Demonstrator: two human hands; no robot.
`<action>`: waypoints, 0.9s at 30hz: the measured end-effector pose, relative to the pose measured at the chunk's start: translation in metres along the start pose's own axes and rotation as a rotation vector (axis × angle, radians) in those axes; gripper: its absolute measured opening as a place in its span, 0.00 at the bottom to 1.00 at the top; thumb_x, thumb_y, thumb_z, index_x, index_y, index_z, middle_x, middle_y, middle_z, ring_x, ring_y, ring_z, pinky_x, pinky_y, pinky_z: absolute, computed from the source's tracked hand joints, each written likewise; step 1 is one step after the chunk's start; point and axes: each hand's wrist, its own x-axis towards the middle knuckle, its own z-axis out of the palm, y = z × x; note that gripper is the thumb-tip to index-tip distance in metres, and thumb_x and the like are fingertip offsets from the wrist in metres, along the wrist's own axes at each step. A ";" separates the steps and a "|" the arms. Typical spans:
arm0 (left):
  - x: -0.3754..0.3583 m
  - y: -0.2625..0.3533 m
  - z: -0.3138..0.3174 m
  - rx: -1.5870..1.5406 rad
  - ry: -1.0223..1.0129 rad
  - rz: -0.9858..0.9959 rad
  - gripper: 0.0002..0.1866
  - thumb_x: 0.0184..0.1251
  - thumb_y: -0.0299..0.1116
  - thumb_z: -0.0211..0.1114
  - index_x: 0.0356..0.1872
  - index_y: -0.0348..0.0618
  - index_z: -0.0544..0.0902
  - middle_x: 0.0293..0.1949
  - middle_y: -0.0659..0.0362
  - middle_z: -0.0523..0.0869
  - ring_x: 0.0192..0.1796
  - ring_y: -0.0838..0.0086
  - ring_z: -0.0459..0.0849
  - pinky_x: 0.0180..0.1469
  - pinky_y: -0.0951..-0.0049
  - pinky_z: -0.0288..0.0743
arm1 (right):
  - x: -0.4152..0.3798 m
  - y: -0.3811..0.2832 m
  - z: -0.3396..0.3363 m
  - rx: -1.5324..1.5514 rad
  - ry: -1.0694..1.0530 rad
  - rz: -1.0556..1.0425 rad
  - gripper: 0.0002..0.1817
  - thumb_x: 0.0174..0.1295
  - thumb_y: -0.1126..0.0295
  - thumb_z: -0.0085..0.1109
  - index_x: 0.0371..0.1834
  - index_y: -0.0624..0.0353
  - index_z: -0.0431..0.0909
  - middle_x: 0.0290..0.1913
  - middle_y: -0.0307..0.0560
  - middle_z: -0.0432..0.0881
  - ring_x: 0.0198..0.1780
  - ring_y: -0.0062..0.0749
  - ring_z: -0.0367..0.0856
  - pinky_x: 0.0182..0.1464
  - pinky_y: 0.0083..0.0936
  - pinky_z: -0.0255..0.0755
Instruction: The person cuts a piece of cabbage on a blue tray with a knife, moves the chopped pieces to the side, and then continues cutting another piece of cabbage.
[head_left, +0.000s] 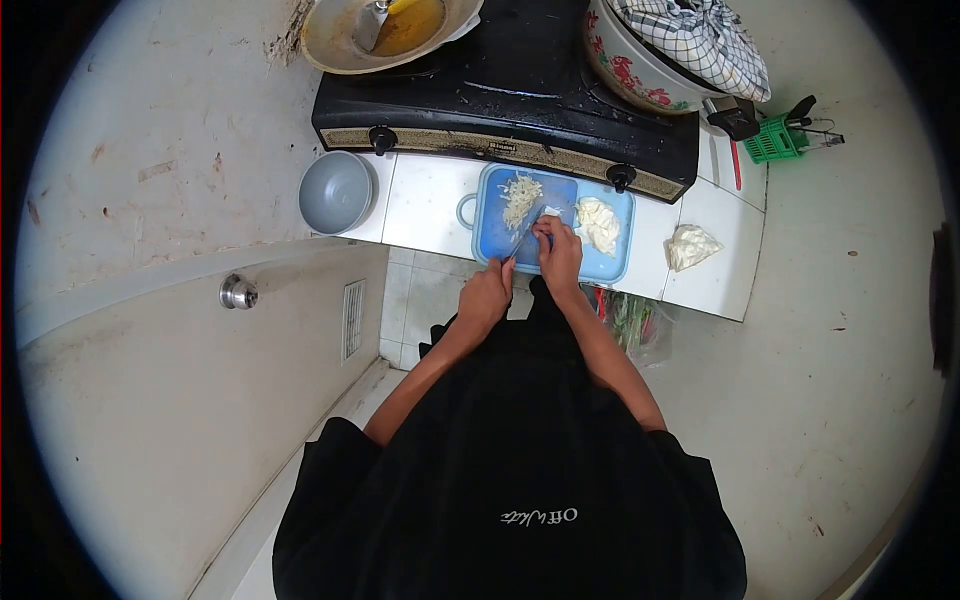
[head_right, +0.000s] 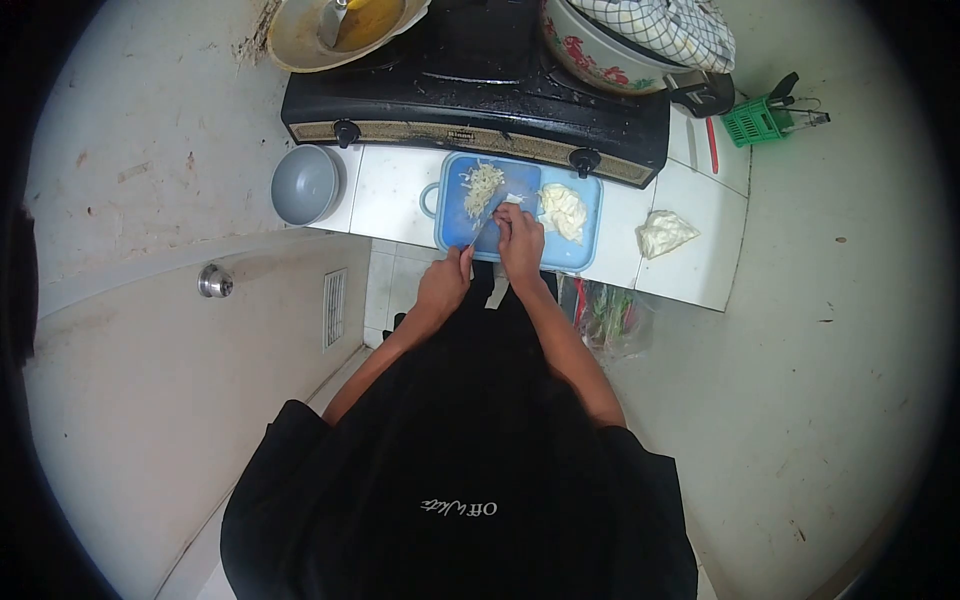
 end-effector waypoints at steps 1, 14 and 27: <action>0.000 -0.001 0.004 -0.010 -0.002 -0.012 0.24 0.87 0.51 0.51 0.44 0.37 0.80 0.28 0.36 0.88 0.32 0.35 0.88 0.34 0.37 0.81 | 0.000 0.002 -0.001 0.000 -0.002 0.000 0.13 0.62 0.84 0.66 0.49 0.60 0.82 0.39 0.46 0.92 0.44 0.42 0.90 0.47 0.37 0.81; 0.020 0.008 0.001 -0.007 0.050 -0.041 0.25 0.88 0.52 0.48 0.45 0.36 0.78 0.28 0.36 0.88 0.33 0.35 0.89 0.36 0.36 0.82 | -0.006 0.000 0.003 -0.049 0.041 -0.001 0.11 0.61 0.81 0.70 0.44 0.60 0.80 0.38 0.46 0.91 0.44 0.43 0.89 0.49 0.39 0.78; 0.005 0.005 0.003 -0.037 0.027 0.024 0.25 0.87 0.51 0.50 0.44 0.35 0.79 0.26 0.35 0.87 0.31 0.33 0.87 0.34 0.35 0.81 | -0.006 -0.002 0.008 -0.123 0.075 0.033 0.12 0.59 0.78 0.73 0.42 0.59 0.79 0.37 0.44 0.90 0.43 0.40 0.88 0.50 0.37 0.75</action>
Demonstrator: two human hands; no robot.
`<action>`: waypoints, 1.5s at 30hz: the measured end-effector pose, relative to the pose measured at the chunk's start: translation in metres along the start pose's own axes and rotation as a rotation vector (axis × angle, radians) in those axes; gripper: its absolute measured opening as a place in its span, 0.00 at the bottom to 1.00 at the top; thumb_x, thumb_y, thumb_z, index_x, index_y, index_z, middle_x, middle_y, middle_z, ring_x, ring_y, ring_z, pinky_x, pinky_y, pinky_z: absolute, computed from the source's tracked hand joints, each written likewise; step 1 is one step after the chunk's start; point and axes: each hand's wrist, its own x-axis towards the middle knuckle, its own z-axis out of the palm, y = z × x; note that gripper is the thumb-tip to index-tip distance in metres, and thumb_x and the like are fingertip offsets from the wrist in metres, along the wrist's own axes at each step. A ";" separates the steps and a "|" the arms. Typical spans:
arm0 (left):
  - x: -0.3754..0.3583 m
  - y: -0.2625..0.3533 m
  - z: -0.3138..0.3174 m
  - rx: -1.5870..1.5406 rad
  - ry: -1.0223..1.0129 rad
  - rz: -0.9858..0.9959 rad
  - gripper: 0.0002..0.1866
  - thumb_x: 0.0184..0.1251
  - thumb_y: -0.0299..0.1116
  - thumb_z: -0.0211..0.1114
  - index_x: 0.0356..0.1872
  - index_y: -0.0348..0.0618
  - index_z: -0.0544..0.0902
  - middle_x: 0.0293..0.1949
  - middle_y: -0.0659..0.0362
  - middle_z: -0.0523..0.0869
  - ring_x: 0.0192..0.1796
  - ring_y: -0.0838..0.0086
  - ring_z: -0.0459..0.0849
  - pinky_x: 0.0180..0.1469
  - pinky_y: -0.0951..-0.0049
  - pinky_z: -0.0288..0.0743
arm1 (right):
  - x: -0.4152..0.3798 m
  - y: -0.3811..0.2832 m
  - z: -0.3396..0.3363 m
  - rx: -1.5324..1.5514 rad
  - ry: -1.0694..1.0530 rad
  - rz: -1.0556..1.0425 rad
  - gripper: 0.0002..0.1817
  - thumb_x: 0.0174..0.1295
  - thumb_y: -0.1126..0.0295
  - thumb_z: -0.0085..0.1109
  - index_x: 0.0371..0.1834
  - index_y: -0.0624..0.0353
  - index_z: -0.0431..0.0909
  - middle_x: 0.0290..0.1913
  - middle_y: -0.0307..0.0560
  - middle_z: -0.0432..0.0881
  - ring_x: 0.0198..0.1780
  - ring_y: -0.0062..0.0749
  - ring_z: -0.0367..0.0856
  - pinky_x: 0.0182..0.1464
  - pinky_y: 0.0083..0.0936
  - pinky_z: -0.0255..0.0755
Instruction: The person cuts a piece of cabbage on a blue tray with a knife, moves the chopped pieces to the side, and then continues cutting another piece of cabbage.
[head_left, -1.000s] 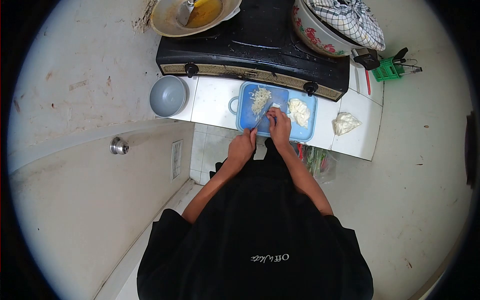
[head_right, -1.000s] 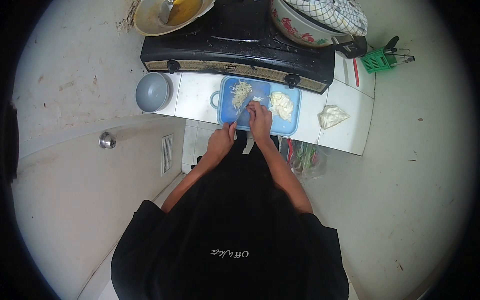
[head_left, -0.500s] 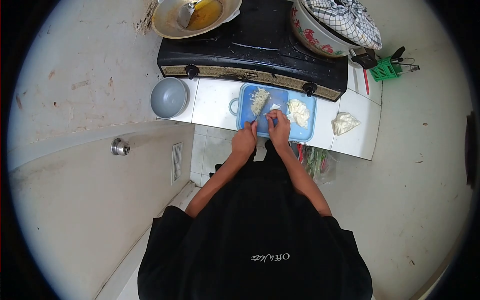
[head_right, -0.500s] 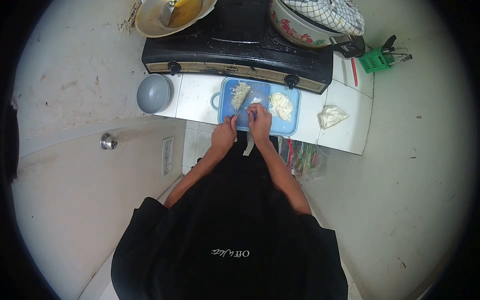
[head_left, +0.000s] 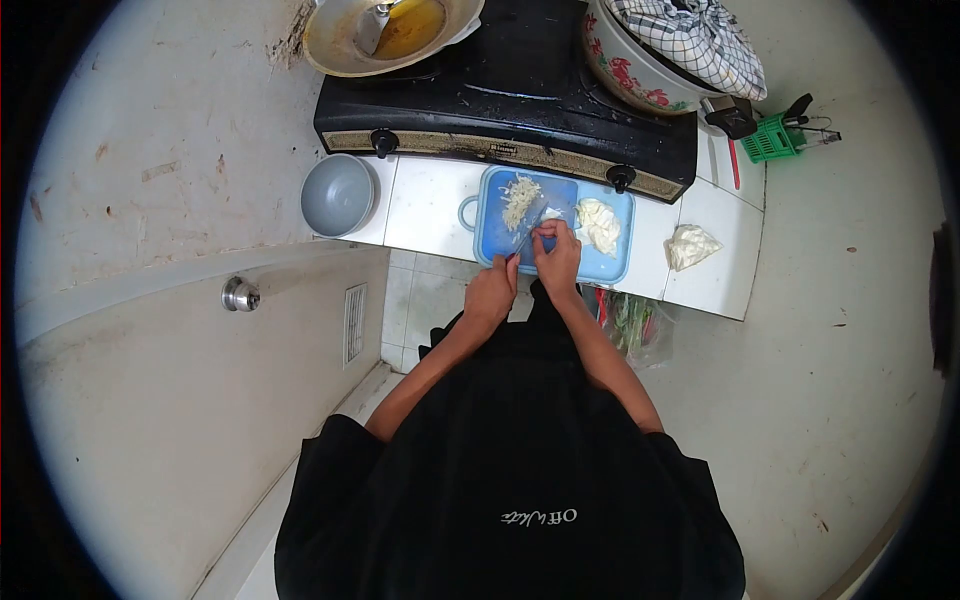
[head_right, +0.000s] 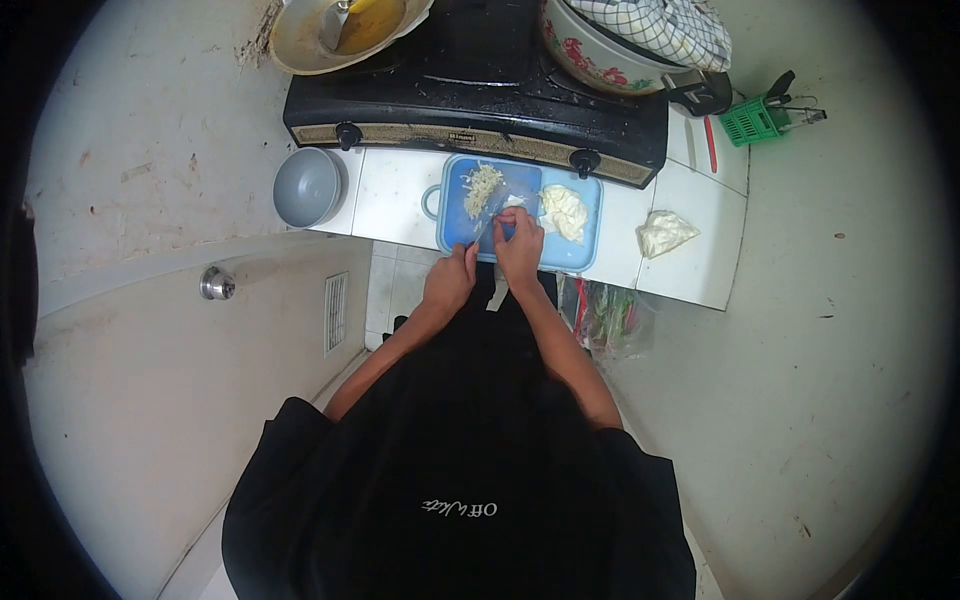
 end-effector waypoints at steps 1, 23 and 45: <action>0.000 0.000 0.000 0.005 0.000 -0.001 0.24 0.87 0.51 0.50 0.43 0.36 0.79 0.26 0.35 0.87 0.30 0.33 0.87 0.33 0.36 0.81 | 0.000 0.000 0.000 0.000 0.000 0.001 0.12 0.59 0.78 0.73 0.42 0.59 0.79 0.37 0.44 0.90 0.43 0.40 0.88 0.50 0.37 0.75; -0.001 -0.010 -0.002 -0.002 -0.039 0.020 0.25 0.87 0.52 0.49 0.45 0.36 0.80 0.26 0.35 0.87 0.32 0.33 0.88 0.35 0.35 0.81 | 0.008 0.001 -0.010 0.143 -0.074 -0.011 0.12 0.61 0.83 0.69 0.46 0.61 0.81 0.39 0.47 0.93 0.44 0.45 0.89 0.49 0.38 0.79; 0.007 0.000 -0.001 0.072 0.000 -0.044 0.23 0.88 0.51 0.49 0.44 0.38 0.77 0.27 0.36 0.88 0.31 0.35 0.89 0.35 0.36 0.81 | 0.000 0.008 -0.006 0.043 -0.015 -0.108 0.11 0.61 0.80 0.71 0.45 0.59 0.82 0.39 0.44 0.92 0.43 0.43 0.88 0.46 0.39 0.77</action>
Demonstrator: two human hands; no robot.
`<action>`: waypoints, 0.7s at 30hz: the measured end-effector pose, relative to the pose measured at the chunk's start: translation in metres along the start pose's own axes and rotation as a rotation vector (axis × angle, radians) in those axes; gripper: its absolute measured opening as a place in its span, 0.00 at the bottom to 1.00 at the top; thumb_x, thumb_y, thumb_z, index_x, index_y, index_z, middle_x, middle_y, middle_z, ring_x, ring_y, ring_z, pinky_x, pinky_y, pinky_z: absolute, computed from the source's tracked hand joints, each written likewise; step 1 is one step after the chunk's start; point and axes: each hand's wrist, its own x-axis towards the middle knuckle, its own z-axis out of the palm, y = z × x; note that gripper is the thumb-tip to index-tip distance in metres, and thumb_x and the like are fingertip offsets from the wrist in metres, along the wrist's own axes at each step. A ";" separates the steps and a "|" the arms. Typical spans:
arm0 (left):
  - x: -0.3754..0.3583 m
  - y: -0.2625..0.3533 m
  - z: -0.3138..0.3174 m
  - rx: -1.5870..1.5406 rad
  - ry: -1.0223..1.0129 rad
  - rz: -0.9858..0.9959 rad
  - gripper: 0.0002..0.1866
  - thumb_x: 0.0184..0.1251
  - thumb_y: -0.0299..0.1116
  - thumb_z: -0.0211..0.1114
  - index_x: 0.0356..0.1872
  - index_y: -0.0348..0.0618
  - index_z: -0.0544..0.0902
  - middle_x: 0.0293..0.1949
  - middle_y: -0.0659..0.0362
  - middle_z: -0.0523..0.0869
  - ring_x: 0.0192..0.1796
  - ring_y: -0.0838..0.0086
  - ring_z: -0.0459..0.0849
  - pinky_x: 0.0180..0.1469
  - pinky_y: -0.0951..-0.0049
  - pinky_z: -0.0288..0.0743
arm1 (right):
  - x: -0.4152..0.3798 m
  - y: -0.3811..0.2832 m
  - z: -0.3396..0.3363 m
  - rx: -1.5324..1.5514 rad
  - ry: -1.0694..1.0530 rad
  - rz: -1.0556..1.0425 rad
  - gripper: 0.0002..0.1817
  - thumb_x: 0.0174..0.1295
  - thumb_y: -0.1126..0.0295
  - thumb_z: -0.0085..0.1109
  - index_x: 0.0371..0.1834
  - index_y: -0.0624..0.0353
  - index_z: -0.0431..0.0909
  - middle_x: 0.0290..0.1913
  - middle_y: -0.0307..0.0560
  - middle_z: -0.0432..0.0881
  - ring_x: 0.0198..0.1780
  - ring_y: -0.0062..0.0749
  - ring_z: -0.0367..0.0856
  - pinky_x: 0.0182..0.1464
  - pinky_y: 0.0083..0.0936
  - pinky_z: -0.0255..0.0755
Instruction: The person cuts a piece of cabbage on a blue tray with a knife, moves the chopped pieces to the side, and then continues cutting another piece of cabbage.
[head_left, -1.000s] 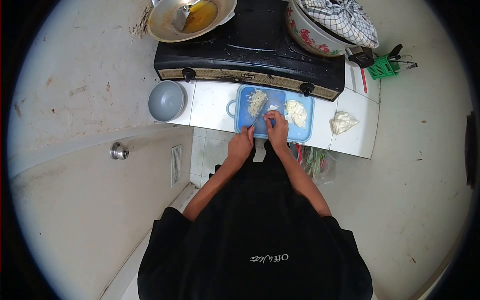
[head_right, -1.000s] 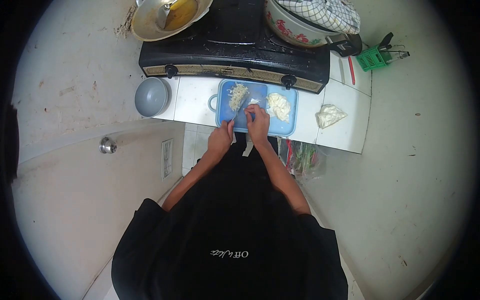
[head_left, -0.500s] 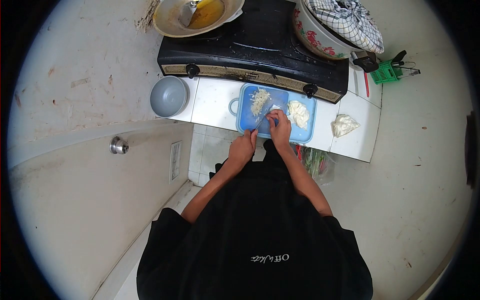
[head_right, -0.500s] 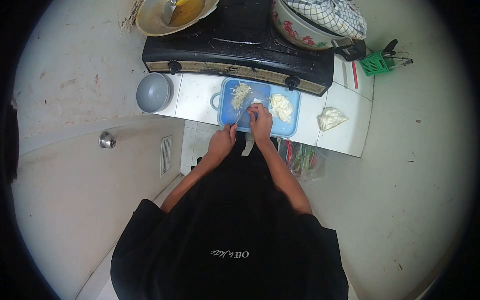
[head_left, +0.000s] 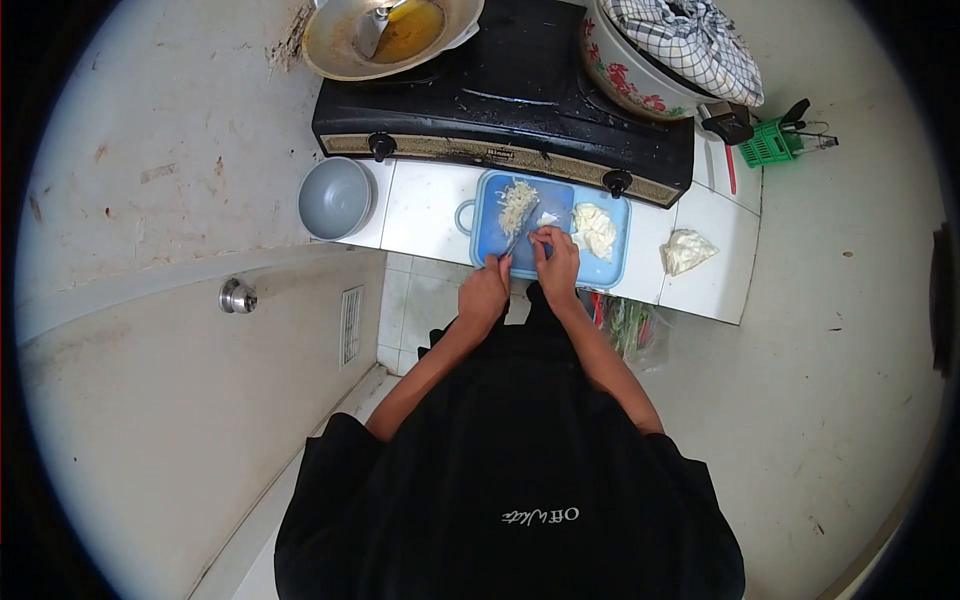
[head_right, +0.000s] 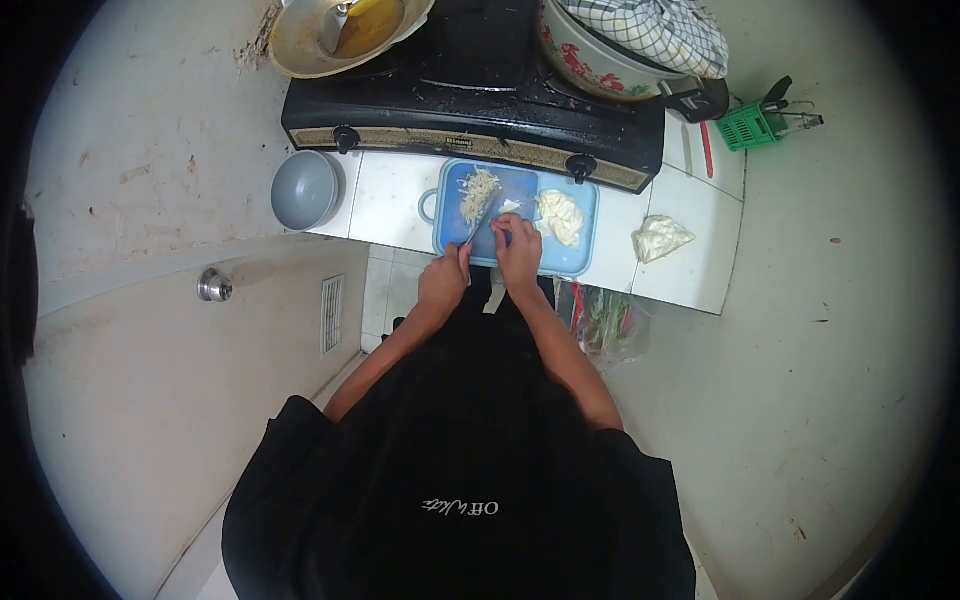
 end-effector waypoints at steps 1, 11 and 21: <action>-0.001 -0.001 0.000 0.009 0.004 -0.014 0.23 0.88 0.51 0.49 0.45 0.38 0.78 0.27 0.36 0.88 0.32 0.35 0.88 0.35 0.36 0.81 | -0.003 0.001 0.000 -0.001 0.000 0.006 0.11 0.61 0.80 0.71 0.45 0.59 0.82 0.39 0.44 0.92 0.43 0.43 0.88 0.46 0.39 0.77; -0.015 -0.007 -0.001 -0.073 -0.012 0.021 0.25 0.87 0.51 0.50 0.43 0.37 0.80 0.27 0.34 0.87 0.32 0.33 0.88 0.36 0.35 0.81 | -0.016 -0.001 -0.004 -0.186 -0.049 -0.141 0.14 0.70 0.74 0.66 0.57 0.57 0.82 0.47 0.39 0.93 0.51 0.37 0.86 0.54 0.37 0.73; -0.017 -0.003 -0.009 -0.027 -0.012 0.058 0.24 0.87 0.51 0.51 0.42 0.36 0.80 0.26 0.36 0.87 0.31 0.36 0.88 0.33 0.38 0.82 | -0.019 -0.001 -0.005 -0.257 -0.070 -0.188 0.19 0.70 0.73 0.66 0.63 0.58 0.79 0.50 0.41 0.93 0.55 0.38 0.84 0.56 0.37 0.71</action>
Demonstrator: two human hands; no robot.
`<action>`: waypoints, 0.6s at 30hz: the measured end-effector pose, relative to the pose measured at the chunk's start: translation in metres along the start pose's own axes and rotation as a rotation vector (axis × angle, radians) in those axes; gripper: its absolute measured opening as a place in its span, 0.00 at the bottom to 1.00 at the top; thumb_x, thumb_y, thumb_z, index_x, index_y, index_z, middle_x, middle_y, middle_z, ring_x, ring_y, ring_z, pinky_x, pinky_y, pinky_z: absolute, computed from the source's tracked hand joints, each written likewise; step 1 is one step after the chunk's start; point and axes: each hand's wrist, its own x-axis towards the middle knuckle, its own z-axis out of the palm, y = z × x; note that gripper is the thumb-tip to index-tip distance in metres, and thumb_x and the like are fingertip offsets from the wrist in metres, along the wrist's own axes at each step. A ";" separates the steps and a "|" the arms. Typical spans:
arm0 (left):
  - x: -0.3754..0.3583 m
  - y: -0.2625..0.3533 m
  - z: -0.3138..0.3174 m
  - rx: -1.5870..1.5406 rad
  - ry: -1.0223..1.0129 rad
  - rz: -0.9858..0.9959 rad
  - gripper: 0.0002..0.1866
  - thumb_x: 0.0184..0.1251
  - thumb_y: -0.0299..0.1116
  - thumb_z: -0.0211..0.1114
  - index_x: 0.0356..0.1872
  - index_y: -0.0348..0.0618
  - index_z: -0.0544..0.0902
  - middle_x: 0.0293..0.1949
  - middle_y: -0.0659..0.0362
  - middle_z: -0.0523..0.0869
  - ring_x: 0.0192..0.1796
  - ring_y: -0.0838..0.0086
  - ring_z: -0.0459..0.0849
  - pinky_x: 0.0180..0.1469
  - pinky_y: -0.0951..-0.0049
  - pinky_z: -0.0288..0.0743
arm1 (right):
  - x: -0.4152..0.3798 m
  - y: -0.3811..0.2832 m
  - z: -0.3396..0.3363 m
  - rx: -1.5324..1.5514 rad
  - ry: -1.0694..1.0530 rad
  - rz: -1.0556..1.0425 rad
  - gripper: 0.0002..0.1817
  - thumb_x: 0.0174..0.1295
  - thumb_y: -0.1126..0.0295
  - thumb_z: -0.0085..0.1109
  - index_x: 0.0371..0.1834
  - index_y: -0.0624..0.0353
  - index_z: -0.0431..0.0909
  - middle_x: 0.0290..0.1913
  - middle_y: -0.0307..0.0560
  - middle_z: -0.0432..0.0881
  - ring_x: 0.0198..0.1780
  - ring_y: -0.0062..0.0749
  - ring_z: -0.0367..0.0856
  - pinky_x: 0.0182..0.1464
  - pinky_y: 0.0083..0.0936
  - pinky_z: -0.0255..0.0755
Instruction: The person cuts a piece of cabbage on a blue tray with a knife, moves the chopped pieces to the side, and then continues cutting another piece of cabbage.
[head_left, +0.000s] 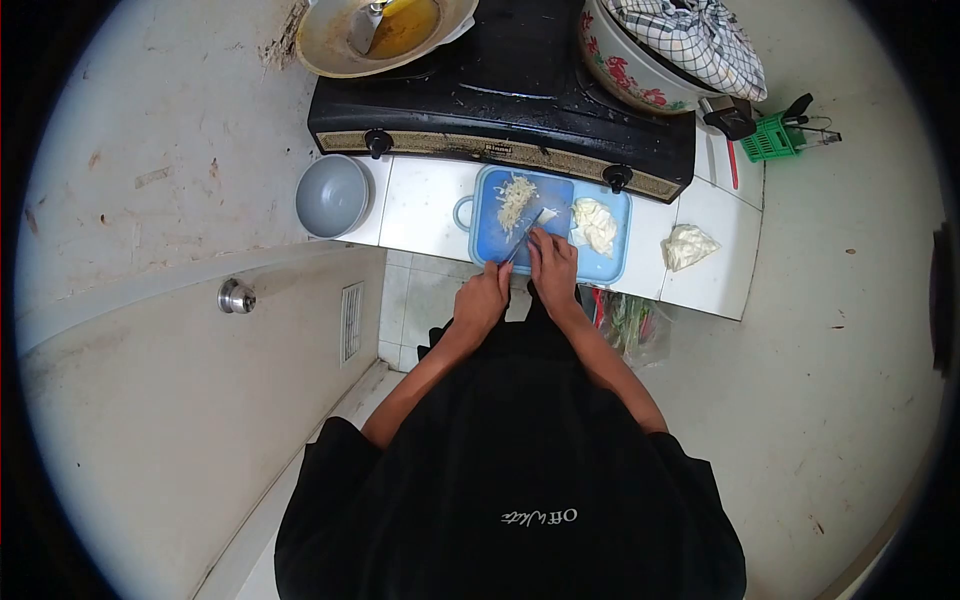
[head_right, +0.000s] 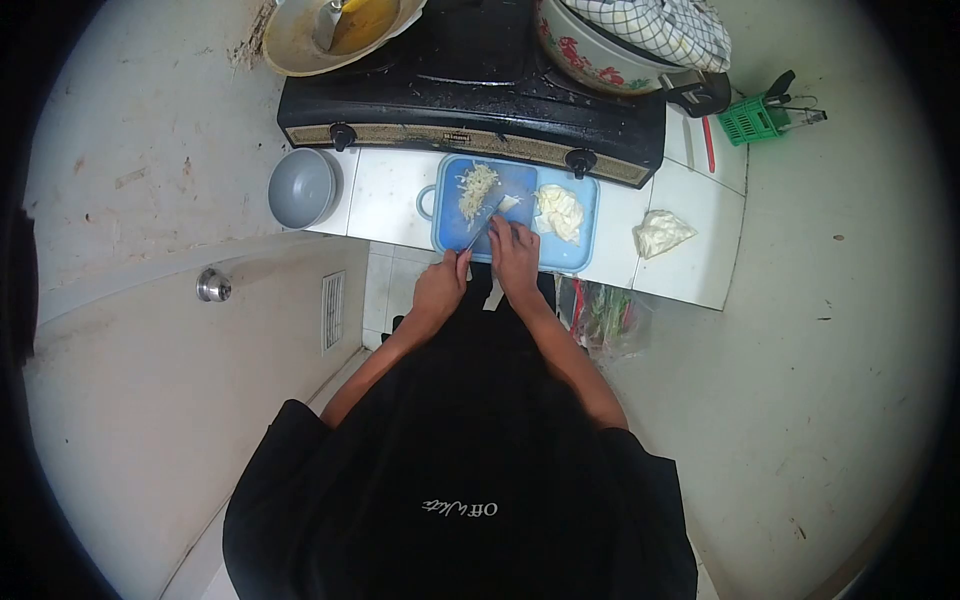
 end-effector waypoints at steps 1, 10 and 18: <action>0.000 0.000 -0.001 0.016 -0.005 -0.005 0.24 0.87 0.51 0.51 0.43 0.36 0.80 0.26 0.36 0.87 0.30 0.36 0.89 0.33 0.39 0.82 | -0.001 0.000 0.000 0.000 0.000 0.001 0.19 0.70 0.73 0.66 0.63 0.58 0.79 0.50 0.41 0.93 0.55 0.38 0.84 0.56 0.37 0.71; 0.006 -0.001 0.011 0.040 0.026 -0.002 0.24 0.87 0.51 0.51 0.42 0.38 0.79 0.26 0.37 0.88 0.30 0.37 0.89 0.33 0.39 0.82 | -0.001 0.001 -0.002 -0.025 -0.073 0.019 0.17 0.72 0.71 0.64 0.63 0.57 0.79 0.52 0.43 0.92 0.58 0.42 0.82 0.60 0.39 0.69; 0.006 -0.008 0.006 0.022 0.025 -0.037 0.23 0.88 0.49 0.50 0.46 0.37 0.80 0.26 0.35 0.87 0.31 0.35 0.88 0.33 0.37 0.81 | -0.007 -0.005 -0.004 0.020 -0.058 0.019 0.19 0.74 0.68 0.61 0.66 0.57 0.79 0.52 0.47 0.88 0.58 0.44 0.82 0.62 0.44 0.68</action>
